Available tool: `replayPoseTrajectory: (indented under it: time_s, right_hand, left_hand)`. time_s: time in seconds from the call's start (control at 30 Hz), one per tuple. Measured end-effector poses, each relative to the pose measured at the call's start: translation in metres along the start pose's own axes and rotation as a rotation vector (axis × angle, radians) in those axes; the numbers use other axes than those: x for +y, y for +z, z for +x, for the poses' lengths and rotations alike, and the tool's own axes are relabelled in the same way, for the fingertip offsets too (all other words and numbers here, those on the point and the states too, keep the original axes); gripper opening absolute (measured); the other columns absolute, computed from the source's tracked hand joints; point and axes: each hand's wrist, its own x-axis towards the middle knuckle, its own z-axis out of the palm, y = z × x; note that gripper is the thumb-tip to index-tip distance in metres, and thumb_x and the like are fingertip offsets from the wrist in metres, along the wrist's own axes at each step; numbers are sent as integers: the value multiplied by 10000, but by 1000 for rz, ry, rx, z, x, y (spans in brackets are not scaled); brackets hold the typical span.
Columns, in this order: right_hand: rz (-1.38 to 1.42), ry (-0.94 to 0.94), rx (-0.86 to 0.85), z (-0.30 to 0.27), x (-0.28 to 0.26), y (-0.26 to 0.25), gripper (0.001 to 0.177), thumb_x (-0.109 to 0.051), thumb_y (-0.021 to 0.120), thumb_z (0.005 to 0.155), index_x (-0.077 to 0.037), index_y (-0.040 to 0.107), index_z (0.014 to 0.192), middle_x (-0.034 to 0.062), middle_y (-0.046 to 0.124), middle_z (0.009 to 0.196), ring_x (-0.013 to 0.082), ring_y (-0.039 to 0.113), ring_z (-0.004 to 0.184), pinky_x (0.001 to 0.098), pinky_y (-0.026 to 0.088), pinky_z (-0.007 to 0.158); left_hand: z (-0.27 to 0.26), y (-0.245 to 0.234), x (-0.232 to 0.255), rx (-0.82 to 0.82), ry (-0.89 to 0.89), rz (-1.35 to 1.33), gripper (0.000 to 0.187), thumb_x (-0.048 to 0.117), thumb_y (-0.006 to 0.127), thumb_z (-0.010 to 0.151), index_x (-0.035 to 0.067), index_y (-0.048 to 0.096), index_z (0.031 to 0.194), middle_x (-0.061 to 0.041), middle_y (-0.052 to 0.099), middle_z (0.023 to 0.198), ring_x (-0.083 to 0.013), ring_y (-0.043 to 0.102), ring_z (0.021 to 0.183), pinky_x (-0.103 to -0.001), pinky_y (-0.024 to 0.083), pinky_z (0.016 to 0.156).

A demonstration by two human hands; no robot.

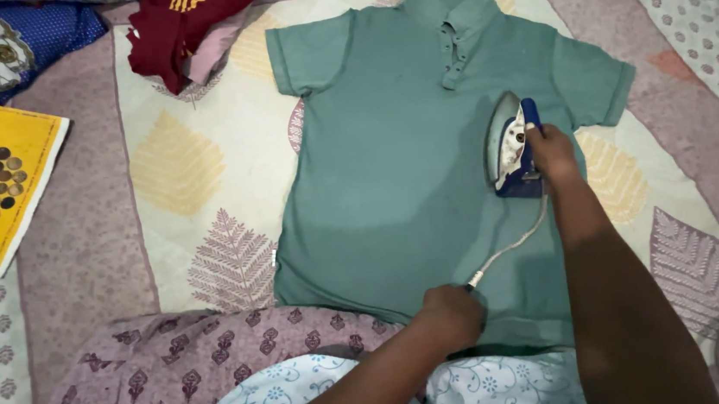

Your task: The person irons a green polo shirt laid flat on a patterned bedsheet. They use a blue and white electric iron, moving it back and forth across the shirt's body and sleeves while occasionally holding the fabric with the other hand.

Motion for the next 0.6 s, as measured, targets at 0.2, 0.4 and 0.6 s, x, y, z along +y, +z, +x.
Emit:
replayPoseTrajectory:
  time_s: [0.2,0.4,0.6]
  right_hand:
    - [124,9,-81,-78,10,-12,480,-447,555,1017,-11,674,1179,161,726,990,243,685,856,393,529,750]
    - [268,98,-97,-155,-5,-12,456,-412,566,1018,16,659,1146,118,686,904,188,636,783,360,517,699]
    - [260,114,-106,-105,3,-2,445,-410,560,1017,-3,683,1150,96,696,903,183,618,753,363,496,663]
  left_hand:
    - [3,5,1,-57,40,5,280,210,643,877,77,800,1067,-147,754,1159,-319,728,1053,-452,589,827]
    - [2,6,1,-90,147,36,285,254,683,841,77,800,1031,-146,756,1124,-323,721,1039,-452,584,828]
    - [6,8,4,-154,139,69,290,269,684,850,82,796,1040,-141,753,1127,-324,718,1048,-456,587,824]
